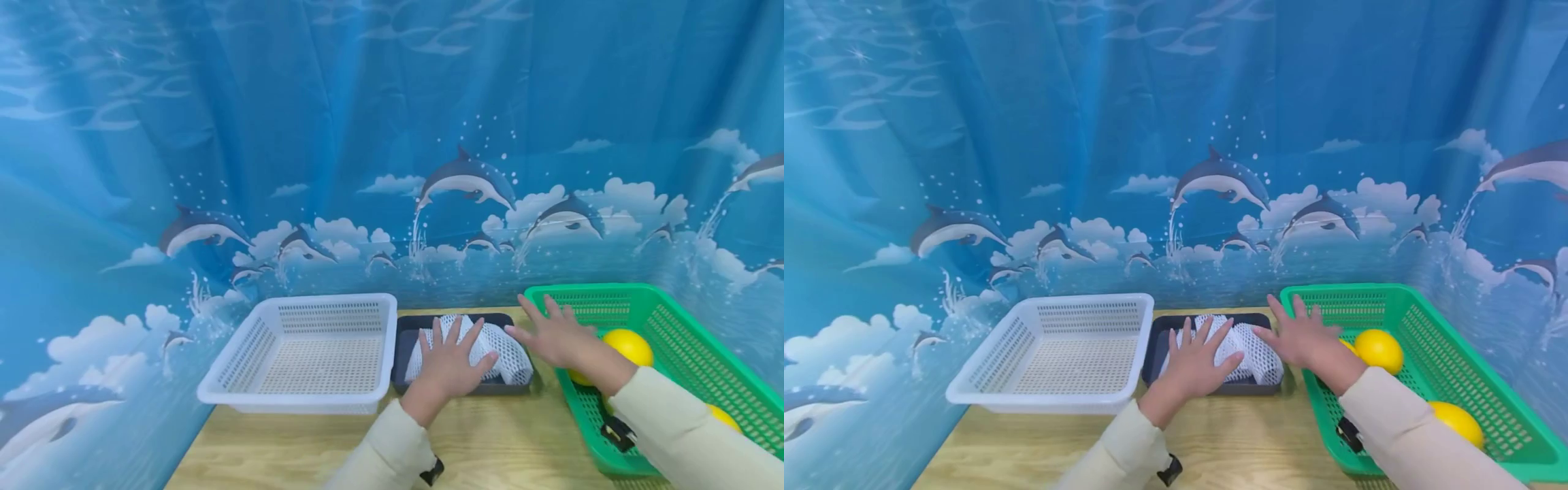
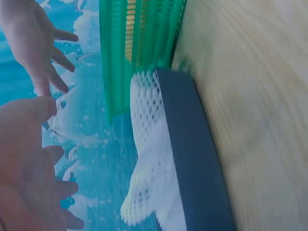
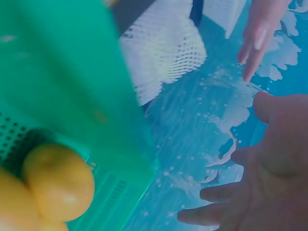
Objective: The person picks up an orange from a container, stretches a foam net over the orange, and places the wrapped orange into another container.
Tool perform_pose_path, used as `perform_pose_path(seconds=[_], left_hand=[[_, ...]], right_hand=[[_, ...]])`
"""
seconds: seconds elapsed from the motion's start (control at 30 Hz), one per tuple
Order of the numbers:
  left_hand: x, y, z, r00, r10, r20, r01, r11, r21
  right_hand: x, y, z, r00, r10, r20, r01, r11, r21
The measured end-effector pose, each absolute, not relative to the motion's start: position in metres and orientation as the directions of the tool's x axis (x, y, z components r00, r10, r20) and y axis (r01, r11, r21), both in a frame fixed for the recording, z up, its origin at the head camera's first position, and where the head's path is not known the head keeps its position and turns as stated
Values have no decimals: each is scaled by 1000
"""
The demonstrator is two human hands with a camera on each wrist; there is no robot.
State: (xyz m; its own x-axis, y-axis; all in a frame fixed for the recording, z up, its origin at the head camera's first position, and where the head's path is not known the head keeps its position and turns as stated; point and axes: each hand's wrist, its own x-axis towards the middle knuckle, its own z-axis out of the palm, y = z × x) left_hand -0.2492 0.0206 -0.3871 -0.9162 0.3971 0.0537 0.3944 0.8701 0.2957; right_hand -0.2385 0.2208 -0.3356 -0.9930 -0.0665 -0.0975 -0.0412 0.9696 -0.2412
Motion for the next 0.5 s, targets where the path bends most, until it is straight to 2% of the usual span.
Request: perform_pose_path(seconds=[0.33,0.5], left_hand=[[-226,30,-401,-890,454,45,440,827,350],[-216,46,-408,-872,484,73,480,816,322]], right_hand=[[-234,250,-345,-987,-75,-145,-33,961,-275],[-230,274,-344,-978,-82,-194,-24,958,-284]])
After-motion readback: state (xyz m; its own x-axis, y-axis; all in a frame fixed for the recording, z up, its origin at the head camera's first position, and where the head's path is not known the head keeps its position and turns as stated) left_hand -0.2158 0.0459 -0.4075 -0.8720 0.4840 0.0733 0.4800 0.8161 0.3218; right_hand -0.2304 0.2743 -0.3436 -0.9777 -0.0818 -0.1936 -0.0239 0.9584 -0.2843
